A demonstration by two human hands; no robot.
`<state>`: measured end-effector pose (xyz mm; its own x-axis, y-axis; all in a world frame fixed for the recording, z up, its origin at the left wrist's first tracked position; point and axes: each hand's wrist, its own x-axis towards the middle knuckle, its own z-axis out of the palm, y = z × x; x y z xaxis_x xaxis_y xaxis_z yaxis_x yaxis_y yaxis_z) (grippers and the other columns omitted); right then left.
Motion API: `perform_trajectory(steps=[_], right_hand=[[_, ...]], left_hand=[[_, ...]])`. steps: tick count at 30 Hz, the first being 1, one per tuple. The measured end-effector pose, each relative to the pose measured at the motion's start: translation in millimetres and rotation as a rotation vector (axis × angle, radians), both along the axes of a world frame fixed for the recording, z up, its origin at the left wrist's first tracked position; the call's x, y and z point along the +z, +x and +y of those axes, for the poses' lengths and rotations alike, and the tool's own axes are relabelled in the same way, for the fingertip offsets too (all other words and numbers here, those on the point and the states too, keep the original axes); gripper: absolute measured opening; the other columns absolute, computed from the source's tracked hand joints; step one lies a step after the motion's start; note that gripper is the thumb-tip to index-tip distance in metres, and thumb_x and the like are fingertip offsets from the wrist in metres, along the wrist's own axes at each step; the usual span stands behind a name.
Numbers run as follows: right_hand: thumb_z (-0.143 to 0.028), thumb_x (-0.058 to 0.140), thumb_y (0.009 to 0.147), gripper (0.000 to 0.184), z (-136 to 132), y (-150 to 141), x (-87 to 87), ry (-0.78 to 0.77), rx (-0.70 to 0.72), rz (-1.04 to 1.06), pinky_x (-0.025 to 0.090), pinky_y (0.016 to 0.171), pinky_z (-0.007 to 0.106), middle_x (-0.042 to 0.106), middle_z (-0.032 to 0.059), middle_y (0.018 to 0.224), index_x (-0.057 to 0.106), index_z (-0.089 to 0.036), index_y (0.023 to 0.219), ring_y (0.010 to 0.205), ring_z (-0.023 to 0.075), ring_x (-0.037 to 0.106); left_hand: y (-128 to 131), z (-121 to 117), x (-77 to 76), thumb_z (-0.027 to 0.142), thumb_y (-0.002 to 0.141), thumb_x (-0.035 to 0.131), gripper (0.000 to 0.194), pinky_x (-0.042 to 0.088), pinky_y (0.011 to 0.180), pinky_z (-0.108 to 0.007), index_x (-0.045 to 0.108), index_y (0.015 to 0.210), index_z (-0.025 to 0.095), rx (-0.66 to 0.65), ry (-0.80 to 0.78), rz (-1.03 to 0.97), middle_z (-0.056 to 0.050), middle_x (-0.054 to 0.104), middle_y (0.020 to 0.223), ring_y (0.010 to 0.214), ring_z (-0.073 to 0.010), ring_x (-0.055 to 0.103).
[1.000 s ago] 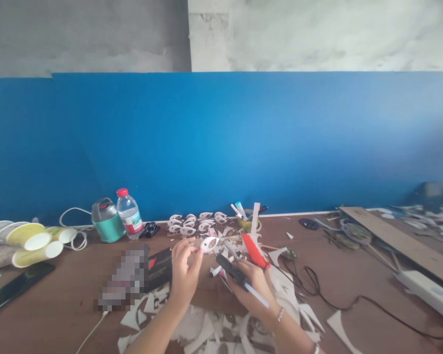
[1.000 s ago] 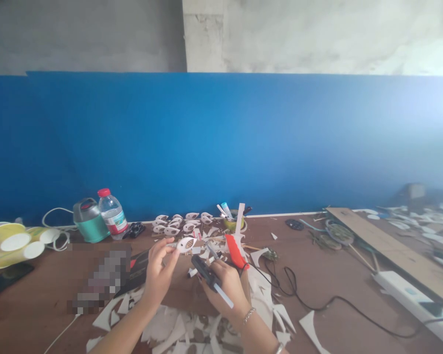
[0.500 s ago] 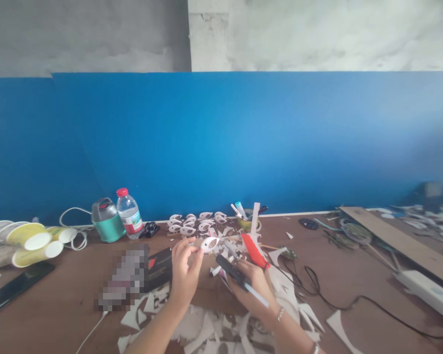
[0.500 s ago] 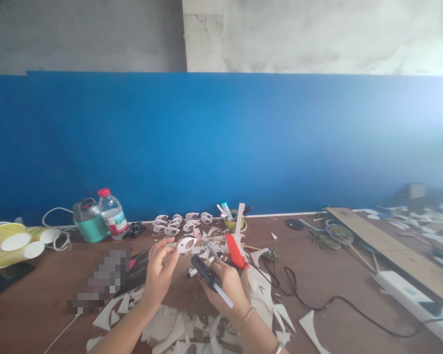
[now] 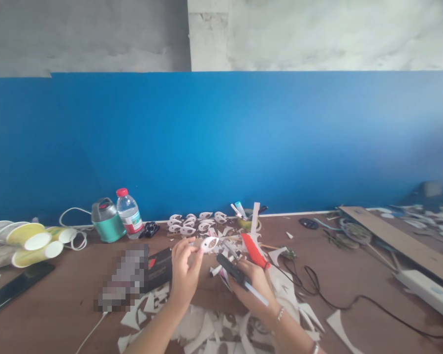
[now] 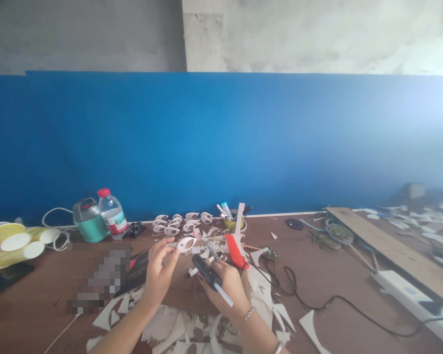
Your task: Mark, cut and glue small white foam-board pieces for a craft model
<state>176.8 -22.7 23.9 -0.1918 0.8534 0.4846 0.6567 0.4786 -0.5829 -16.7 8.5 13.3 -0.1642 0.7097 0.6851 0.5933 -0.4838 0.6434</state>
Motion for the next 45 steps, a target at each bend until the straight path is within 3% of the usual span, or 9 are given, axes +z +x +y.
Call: perform_trajectory(steps=[10,17,20,25,31,35,37,42,45], right_hand=[[-0.022,0.053,0.079,0.019,0,1,-2.0,0.01,-0.021,-0.047,0.04,0.052,0.023,0.058,0.0014,0.061,0.05,-0.021,0.06,0.053,0.0138,0.054],[-0.021,0.051,0.08,0.006,-5,8,18.6,0.128,0.204,-0.087,0.044,0.066,0.027,0.065,0.0055,0.08,0.057,-0.021,0.081,0.072,0.0183,0.06],[-0.018,0.052,0.08,0.007,3,29,26.5,0.143,-0.03,-0.193,0.039,0.086,0.036,0.066,0.0032,0.075,0.056,-0.021,0.084,0.077,0.0201,0.061],[-0.01,0.049,0.075,0.025,23,82,19.6,-0.157,-0.562,-0.433,0.037,0.08,0.04,0.066,0.0122,0.099,0.056,-0.016,0.097,0.096,0.0278,0.059],[-0.011,0.049,0.078,0.034,28,109,2.7,-0.421,-0.736,-0.591,0.034,0.085,0.054,0.061,0.0173,0.106,0.06,-0.016,0.11,0.107,0.0361,0.052],[-0.004,0.047,0.077,0.033,25,88,7.1,-0.27,-0.799,-0.571,0.031,0.09,0.056,0.056,0.0196,0.119,0.063,-0.015,0.104,0.118,0.036,0.044],[-0.005,0.049,0.077,0.035,22,71,13.1,-0.108,-0.695,-0.468,0.031,0.094,0.05,0.058,0.0138,0.119,0.064,-0.02,0.104,0.114,0.0313,0.047],[-0.023,0.063,0.077,0.002,8,27,24.1,-0.047,-0.043,-0.318,0.036,0.087,0.038,0.065,0.0035,0.086,0.064,-0.022,0.079,0.092,0.023,0.055],[-0.03,0.076,0.065,0.021,0,13,23.3,-0.112,0.084,-0.331,0.036,0.083,0.036,0.065,0.0034,0.086,0.063,-0.021,0.079,0.089,0.0236,0.054]], left_hand=[[-1,2,-1.6,0.031,0.087,0.056,0.015,0.045,0.093,-0.043,0.062,0.076,0.022,0.004,-0.011,-0.038,-0.009,0.065,0.108,0.107,-0.0257,0.056],[-1,1,-1.3,0.034,0.085,0.057,0.018,0.046,0.093,-0.044,0.064,0.074,0.022,0.019,-0.067,-0.067,-0.009,0.065,0.108,0.108,-0.0271,0.056],[-2,2,-1.2,0.035,0.085,0.057,0.018,0.046,0.092,-0.045,0.064,0.074,0.022,0.023,-0.071,-0.066,-0.009,0.066,0.107,0.109,-0.0276,0.055],[-3,3,-3.5,0.037,0.087,0.056,0.021,0.045,0.093,-0.043,0.064,0.074,0.023,0.003,-0.033,-0.066,-0.009,0.065,0.107,0.107,-0.0261,0.056],[-3,4,-5.6,0.036,0.086,0.056,0.019,0.044,0.094,-0.044,0.063,0.075,0.022,-0.002,-0.037,-0.066,-0.009,0.065,0.106,0.107,-0.0264,0.056],[-2,4,-5.5,0.036,0.086,0.057,0.019,0.044,0.094,-0.043,0.064,0.075,0.022,-0.006,-0.053,-0.068,-0.009,0.065,0.107,0.106,-0.0263,0.056],[-2,4,-6.0,0.036,0.086,0.057,0.019,0.044,0.093,-0.043,0.064,0.075,0.022,-0.008,-0.057,-0.07,-0.009,0.065,0.106,0.106,-0.0261,0.056],[0,4,-8.3,0.035,0.086,0.057,0.018,0.044,0.093,-0.042,0.063,0.075,0.022,-0.021,-0.058,-0.081,-0.009,0.065,0.106,0.105,-0.0259,0.056],[1,3,-9.0,0.035,0.085,0.057,0.018,0.043,0.093,-0.042,0.063,0.075,0.021,-0.036,-0.086,-0.089,-0.009,0.064,0.107,0.106,-0.026,0.056]])
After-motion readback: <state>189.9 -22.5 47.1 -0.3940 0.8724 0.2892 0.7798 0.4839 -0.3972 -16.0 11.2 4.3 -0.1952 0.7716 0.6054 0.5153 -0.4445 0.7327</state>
